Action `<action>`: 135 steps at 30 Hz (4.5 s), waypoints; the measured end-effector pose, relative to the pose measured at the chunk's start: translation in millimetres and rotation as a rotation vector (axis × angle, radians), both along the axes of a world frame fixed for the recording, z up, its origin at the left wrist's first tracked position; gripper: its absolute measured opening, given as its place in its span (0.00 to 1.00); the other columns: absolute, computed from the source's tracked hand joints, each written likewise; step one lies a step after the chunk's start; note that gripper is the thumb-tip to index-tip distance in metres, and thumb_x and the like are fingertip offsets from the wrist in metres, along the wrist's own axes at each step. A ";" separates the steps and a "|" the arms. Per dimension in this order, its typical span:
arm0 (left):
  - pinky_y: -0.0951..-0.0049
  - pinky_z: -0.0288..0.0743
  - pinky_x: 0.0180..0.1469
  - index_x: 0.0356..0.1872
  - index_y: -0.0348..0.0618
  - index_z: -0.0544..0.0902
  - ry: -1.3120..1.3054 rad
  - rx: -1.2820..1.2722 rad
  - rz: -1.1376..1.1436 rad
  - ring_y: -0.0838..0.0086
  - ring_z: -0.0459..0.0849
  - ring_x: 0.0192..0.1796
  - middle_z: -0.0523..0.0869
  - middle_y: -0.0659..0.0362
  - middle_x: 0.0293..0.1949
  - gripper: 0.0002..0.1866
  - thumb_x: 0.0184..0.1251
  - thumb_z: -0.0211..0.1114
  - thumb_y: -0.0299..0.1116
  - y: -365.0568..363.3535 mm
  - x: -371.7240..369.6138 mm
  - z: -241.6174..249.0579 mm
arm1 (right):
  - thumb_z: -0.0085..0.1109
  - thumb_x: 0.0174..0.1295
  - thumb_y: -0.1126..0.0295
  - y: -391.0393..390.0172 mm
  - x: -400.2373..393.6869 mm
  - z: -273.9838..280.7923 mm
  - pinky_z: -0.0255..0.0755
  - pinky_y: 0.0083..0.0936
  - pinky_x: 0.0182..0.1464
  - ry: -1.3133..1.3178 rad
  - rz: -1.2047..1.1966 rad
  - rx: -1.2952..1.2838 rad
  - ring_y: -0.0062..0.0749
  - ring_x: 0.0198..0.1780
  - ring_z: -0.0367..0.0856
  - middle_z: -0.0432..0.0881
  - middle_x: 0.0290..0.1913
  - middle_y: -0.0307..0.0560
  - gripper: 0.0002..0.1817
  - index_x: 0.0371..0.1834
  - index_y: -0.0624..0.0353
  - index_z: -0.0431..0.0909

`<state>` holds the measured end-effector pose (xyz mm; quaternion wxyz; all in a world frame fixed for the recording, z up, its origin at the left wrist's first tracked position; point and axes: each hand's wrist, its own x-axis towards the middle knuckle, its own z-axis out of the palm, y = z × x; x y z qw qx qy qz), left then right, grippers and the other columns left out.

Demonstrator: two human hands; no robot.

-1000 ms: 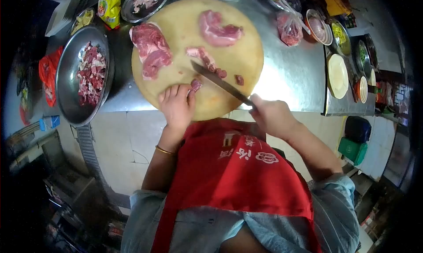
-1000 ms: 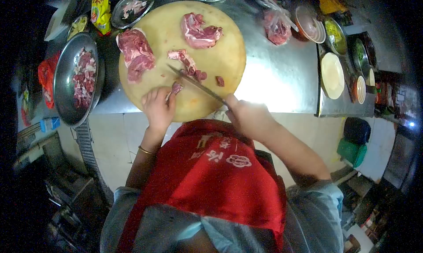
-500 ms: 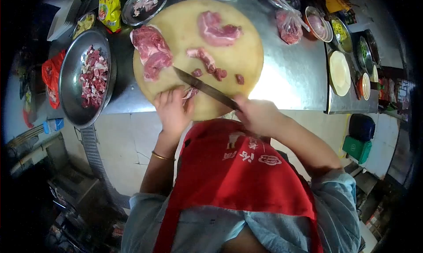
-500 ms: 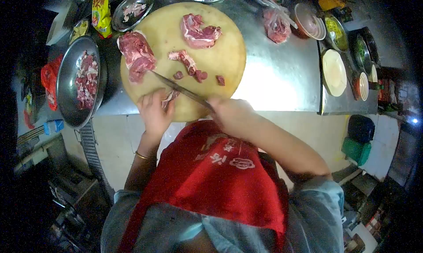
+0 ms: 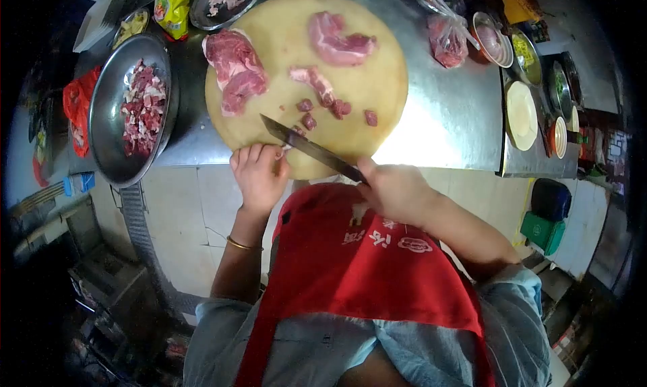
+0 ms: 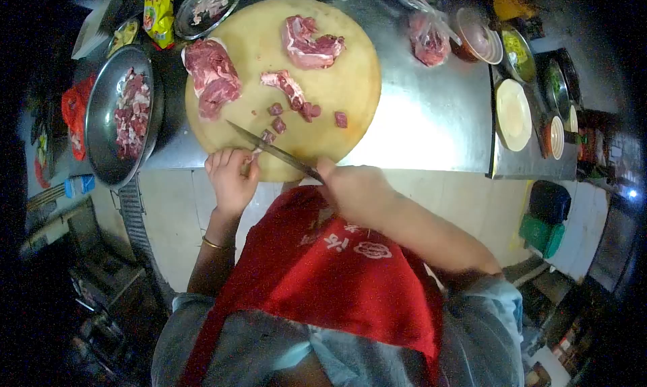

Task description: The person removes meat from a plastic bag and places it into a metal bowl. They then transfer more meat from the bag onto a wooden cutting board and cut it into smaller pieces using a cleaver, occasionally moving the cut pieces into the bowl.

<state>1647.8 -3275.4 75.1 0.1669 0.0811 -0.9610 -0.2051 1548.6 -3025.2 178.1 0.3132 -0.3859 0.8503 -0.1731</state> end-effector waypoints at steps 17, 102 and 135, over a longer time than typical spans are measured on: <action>0.59 0.75 0.59 0.54 0.45 0.79 0.045 -0.149 -0.550 0.55 0.79 0.59 0.82 0.50 0.57 0.18 0.62 0.59 0.24 -13.3 -163.0 7.0 | 0.58 0.62 0.69 78.9 21.1 17.0 0.75 0.45 0.36 -0.134 -0.350 -0.144 0.59 0.33 0.81 0.80 0.28 0.61 0.18 0.53 0.61 0.67; 0.59 0.66 0.48 0.33 0.50 0.82 0.117 0.054 -0.080 0.61 0.77 0.43 0.80 0.61 0.37 0.08 0.50 0.69 0.33 -10.6 -18.9 -22.0 | 0.57 0.60 0.69 -17.9 24.3 13.2 0.77 0.47 0.34 -0.023 -0.085 0.102 0.57 0.34 0.84 0.83 0.30 0.58 0.15 0.47 0.62 0.68; 0.59 0.70 0.57 0.38 0.48 0.82 0.107 0.102 -0.141 0.61 0.80 0.48 0.84 0.60 0.41 0.13 0.50 0.70 0.25 -19.7 12.2 -9.6 | 0.57 0.63 0.68 -16.2 2.4 -5.6 0.76 0.44 0.41 -0.147 -0.080 -0.039 0.55 0.41 0.83 0.81 0.35 0.65 0.15 0.50 0.63 0.70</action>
